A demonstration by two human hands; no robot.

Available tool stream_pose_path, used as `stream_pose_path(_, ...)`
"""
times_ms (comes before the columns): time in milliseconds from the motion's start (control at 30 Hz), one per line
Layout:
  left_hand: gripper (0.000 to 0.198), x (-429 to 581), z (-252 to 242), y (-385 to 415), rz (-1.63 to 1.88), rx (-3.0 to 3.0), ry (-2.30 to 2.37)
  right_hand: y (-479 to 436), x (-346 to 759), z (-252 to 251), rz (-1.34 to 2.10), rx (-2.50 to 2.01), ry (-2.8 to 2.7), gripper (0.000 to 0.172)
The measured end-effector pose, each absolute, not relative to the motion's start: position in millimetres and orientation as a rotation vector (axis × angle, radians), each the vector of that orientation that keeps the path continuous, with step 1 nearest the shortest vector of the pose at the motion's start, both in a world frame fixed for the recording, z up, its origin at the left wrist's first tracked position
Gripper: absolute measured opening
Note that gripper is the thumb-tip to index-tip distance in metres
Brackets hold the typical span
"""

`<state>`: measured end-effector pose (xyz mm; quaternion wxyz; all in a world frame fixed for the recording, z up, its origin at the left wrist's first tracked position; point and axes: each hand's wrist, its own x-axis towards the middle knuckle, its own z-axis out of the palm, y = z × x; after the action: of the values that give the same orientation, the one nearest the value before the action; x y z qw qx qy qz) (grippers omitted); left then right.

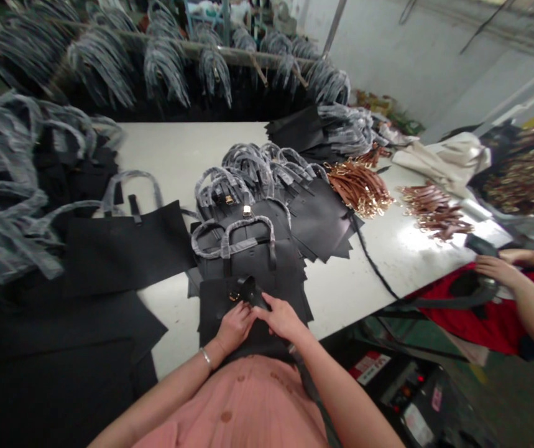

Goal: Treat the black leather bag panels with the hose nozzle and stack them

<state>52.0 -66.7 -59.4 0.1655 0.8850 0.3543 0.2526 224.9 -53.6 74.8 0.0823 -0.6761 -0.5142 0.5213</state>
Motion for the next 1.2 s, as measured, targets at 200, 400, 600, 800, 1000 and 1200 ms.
stream_pose_path(200, 0.021, 46.3, -39.8, -49.2, 0.887, 2.262, 1.363, -51.4, 220.2, 74.9, 1.52, -2.005, -1.518, 0.058)
stream_pose_path(400, 0.026, 35.5, -34.0, -16.0, 0.847, 2.047, 1.712, -45.0, 210.5, 78.7, 1.427, -2.052, -1.583, 0.058)
stream_pose_path(600, 0.029, 25.6, -33.4, -7.8, 0.839, 1.858, 1.632, -56.9, 217.9, 90.7, 1.448, -1.995, -1.577, 0.058)
stream_pose_path(800, 0.036, 27.7, -5.6, -23.4, 0.774, 1.234, 1.221, -91.7, 248.9, 104.6, 1.695, -1.863, -1.361, 0.059)
stream_pose_path(1000, 0.037, 32.0, 7.2, -40.6, 0.748, 1.032, 0.856, -94.1, 250.4, 123.4, 1.796, -1.739, -1.262, 0.064)
stream_pose_path(1200, 0.034, 37.1, 4.9, -47.8, 0.732, 1.064, 0.851, -79.4, 244.5, 121.8, 1.854, -1.654, -1.17, 0.061)
